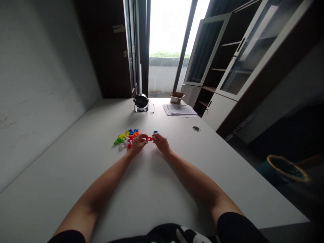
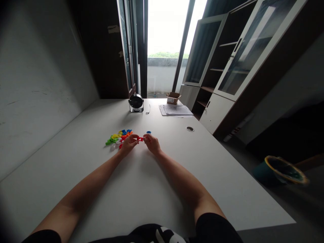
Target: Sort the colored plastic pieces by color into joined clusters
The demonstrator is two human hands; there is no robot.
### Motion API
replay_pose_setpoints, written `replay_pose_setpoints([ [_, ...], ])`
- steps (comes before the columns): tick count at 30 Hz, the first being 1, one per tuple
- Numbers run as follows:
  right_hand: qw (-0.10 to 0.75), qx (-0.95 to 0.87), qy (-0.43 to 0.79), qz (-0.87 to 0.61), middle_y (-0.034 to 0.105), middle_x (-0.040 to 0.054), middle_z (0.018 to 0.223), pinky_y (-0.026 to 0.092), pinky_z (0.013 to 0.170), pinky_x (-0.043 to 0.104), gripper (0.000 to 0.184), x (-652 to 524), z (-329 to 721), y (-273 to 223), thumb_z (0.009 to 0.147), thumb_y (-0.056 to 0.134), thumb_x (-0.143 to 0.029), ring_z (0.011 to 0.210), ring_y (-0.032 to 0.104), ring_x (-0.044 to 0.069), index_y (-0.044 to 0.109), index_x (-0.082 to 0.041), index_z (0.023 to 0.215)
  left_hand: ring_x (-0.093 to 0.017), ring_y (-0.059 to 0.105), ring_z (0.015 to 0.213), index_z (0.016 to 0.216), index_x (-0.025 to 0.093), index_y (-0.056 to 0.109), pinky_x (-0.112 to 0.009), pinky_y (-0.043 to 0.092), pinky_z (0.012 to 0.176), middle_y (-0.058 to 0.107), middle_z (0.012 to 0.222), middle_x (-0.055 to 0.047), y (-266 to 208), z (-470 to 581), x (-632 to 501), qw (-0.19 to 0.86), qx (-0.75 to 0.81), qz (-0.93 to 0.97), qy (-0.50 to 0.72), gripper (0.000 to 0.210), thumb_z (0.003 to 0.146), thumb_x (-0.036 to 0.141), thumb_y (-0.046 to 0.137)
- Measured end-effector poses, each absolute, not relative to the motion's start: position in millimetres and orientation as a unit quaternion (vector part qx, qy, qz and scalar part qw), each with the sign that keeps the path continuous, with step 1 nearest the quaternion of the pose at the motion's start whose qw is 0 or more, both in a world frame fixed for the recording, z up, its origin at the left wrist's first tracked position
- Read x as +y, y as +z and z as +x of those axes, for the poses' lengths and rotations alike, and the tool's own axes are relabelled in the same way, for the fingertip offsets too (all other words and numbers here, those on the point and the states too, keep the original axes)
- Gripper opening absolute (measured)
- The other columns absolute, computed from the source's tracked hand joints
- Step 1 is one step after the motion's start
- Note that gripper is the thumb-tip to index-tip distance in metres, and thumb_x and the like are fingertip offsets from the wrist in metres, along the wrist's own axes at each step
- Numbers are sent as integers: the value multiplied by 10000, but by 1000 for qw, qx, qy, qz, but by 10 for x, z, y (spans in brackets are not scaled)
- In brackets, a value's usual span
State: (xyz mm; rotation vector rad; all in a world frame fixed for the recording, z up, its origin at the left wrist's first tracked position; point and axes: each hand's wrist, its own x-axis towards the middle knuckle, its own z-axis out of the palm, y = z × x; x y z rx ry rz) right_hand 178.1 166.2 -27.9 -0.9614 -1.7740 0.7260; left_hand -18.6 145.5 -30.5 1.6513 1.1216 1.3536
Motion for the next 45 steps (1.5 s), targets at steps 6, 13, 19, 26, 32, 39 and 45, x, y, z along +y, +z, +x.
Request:
replay_pose_setpoints([
  [6,471,-692,404,-369,712,41,760,552,629,286,391,1695,1738,-323,915,587,-573,637,665,158,666,-190,898,-180,708,905,1011,183,623,-350,573,844,717,995,-68,-291,-150,1425,341,411,663,526,162,865,247,651],
  [13,456,-731,356,-362,700,37,757,518,630,278,366,1659,1742,-298,896,636,-553,652,637,156,680,-189,886,-178,703,894,962,187,602,-351,582,828,706,1040,-78,-288,-139,1429,339,401,665,531,109,866,232,624],
  [19,461,-751,327,-342,702,40,827,524,673,293,332,1679,1748,-315,874,658,-533,705,632,162,674,-202,905,-185,706,919,974,193,613,-352,576,849,714,1012,-66,-315,-147,1439,334,407,668,526,129,856,241,631],
  [26,449,-757,319,-351,689,31,826,520,672,287,280,1700,1738,-338,868,648,-486,722,624,159,663,-207,894,-196,705,961,1010,195,627,-377,582,872,715,1057,-79,-314,-139,1426,347,414,667,513,159,856,235,632],
  [32,464,-769,246,-366,670,44,881,516,674,288,205,1775,1823,-320,893,625,-409,721,602,153,665,-210,919,-205,702,950,1056,198,652,-372,585,830,712,1058,-92,-351,-168,1467,339,455,647,510,206,854,223,621],
  [39,486,-717,150,-476,654,68,941,513,740,321,209,2078,2138,-321,911,605,-388,734,605,169,668,-191,939,-209,691,935,1000,199,684,-344,578,780,717,1041,-82,-382,-194,1488,317,495,643,491,172,847,218,609],
  [45,430,-707,45,-560,641,91,938,473,766,339,182,2249,2384,-384,934,588,-352,779,583,209,671,-193,960,-203,676,864,976,211,713,-329,561,739,719,1000,-68,-382,-214,1476,271,507,670,470,169,862,242,593],
])
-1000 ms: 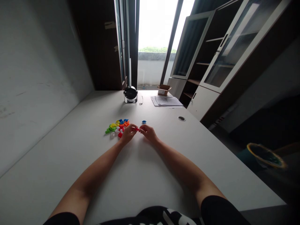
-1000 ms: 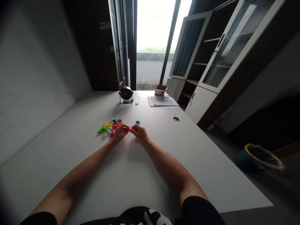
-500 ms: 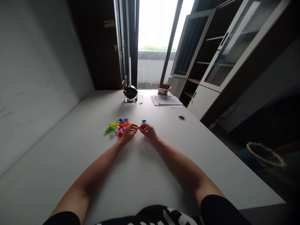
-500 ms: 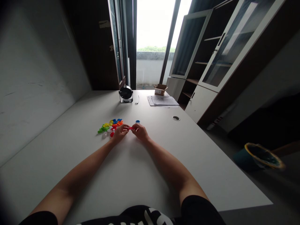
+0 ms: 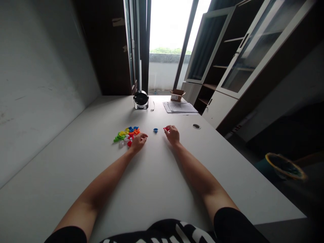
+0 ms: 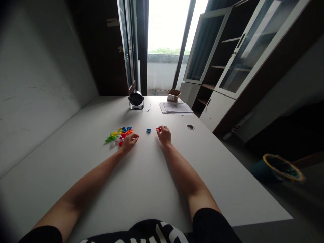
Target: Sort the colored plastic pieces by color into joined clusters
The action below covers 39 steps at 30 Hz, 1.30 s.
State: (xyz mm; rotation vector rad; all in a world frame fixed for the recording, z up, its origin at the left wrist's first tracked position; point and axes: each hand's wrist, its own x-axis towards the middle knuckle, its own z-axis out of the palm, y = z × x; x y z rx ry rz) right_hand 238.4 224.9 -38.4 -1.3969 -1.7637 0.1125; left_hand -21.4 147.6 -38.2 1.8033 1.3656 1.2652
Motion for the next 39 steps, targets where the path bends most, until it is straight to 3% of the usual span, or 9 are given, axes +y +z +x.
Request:
replay_pose_setpoints([
  [5,413,-698,21,-585,630,102,933,458,783,347,202,2333,2417,-466,953,572,-363,829,571,234,669,-188,969,-190,637,773,947,203,724,-316,523,701,718,934,-54,-364,-240,1469,232,526,701,421,169,847,234,592],
  [21,313,-716,18,-623,631,91,1009,415,863,327,149,2356,2414,-583,943,604,-296,1015,527,246,711,-227,1019,-203,642,918,965,197,706,-313,506,788,710,990,-53,-278,-225,1423,205,529,746,348,176,887,232,552],
  [26,319,-709,37,-628,634,93,1018,410,878,328,171,2338,2416,-570,948,595,-319,1013,530,244,711,-222,1028,-208,634,936,983,207,707,-320,511,811,693,1017,-58,-244,-213,1378,176,542,757,319,186,899,221,542],
  [31,342,-700,57,-625,635,89,1010,409,886,331,196,2310,2408,-552,953,573,-337,998,533,241,711,-221,1031,-244,611,1036,984,223,695,-365,502,884,654,1158,-70,-238,-222,1329,81,556,776,287,163,897,223,556],
  [39,390,-707,11,-590,629,91,1018,378,906,366,147,2111,2226,-461,908,562,-222,987,527,251,698,-209,962,-305,544,1173,1131,220,649,-445,431,1030,595,1284,-117,-217,-328,1363,-42,614,742,267,255,884,235,589],
])
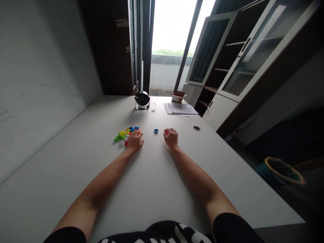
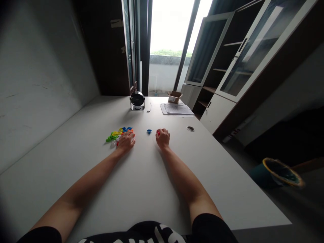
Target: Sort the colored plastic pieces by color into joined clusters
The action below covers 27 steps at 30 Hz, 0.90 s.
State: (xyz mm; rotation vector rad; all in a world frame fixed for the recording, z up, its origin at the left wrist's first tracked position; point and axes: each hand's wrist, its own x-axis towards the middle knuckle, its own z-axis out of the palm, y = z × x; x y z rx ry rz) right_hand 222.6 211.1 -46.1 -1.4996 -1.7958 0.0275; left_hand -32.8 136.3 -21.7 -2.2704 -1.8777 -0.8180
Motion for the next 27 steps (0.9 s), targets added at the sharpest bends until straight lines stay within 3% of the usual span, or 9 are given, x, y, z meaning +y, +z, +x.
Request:
replay_pose_setpoints([
  [5,385,-756,18,-530,634,78,960,393,894,341,139,2020,2123,-411,903,550,-183,946,537,232,687,-204,915,-328,489,1277,1300,222,591,-465,398,1080,536,1411,-134,-271,-332,1377,58,-622,-741,-246,430,871,248,603],
  [11,383,-791,60,-474,647,48,857,420,799,288,142,1999,2104,-409,921,525,-192,843,559,199,661,-205,879,-306,485,1297,1332,231,580,-476,329,1152,592,1364,-109,-284,-329,1384,44,-591,-773,-225,448,884,249,580],
  [17,362,-811,80,-452,669,30,826,415,749,266,149,1962,2081,-388,931,522,-210,759,566,174,667,-211,896,-249,539,1252,1266,257,615,-401,403,1117,613,1317,-70,-205,-271,1341,7,-523,-822,-224,373,901,212,552],
  [22,344,-819,92,-450,686,24,832,393,704,255,159,1940,2076,-381,924,518,-208,730,562,160,676,-212,906,-229,623,1046,1059,241,678,-347,520,911,638,1148,-70,-149,-228,1279,-30,-527,-816,-234,198,919,231,538],
  [27,335,-820,113,-450,685,18,813,381,683,257,160,1921,2064,-360,914,526,-215,689,548,150,684,-214,893,-254,609,1070,1114,228,658,-372,496,943,636,1153,-80,-158,-237,1278,-16,-572,-780,-252,257,858,251,642],
])
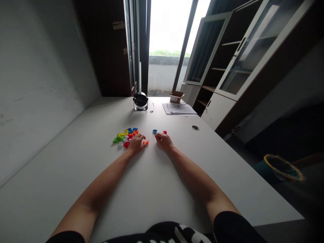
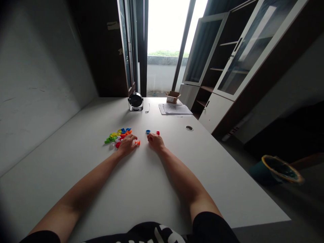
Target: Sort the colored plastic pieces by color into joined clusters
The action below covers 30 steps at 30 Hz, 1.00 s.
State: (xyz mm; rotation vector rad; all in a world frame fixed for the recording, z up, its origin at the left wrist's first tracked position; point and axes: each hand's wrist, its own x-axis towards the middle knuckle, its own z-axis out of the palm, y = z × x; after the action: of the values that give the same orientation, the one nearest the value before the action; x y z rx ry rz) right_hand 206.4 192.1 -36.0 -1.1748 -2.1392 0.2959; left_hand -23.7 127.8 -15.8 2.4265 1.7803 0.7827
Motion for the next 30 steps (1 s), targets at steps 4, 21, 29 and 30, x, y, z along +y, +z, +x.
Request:
replay_pose_setpoints([
  [4,341,-811,146,-452,688,26,810,401,698,268,169,1875,2026,-317,903,525,-230,687,558,156,689,-217,864,-251,612,1063,1055,230,689,-378,473,982,659,1108,-80,-166,-250,1298,19,569,786,241,203,858,260,651],
  [21,361,-749,394,-392,691,0,806,454,653,248,305,1735,1777,-270,864,649,-480,717,603,159,735,-221,1001,-225,628,1009,985,233,665,-370,473,954,688,998,-52,-95,-229,1274,-9,518,812,270,126,957,258,545],
  [29,404,-742,408,-347,680,23,866,478,684,268,347,1768,1787,-324,850,663,-538,764,608,167,694,-210,959,-209,652,960,1085,226,654,-339,488,896,703,1055,-57,-113,-230,1277,29,516,801,302,184,960,296,540],
  [30,410,-740,407,-345,685,28,888,487,700,275,350,1777,1784,-341,843,670,-540,777,618,170,686,-213,966,-200,658,933,1113,225,652,-327,492,874,709,1053,-56,-122,-237,1283,40,525,793,306,212,970,308,520],
])
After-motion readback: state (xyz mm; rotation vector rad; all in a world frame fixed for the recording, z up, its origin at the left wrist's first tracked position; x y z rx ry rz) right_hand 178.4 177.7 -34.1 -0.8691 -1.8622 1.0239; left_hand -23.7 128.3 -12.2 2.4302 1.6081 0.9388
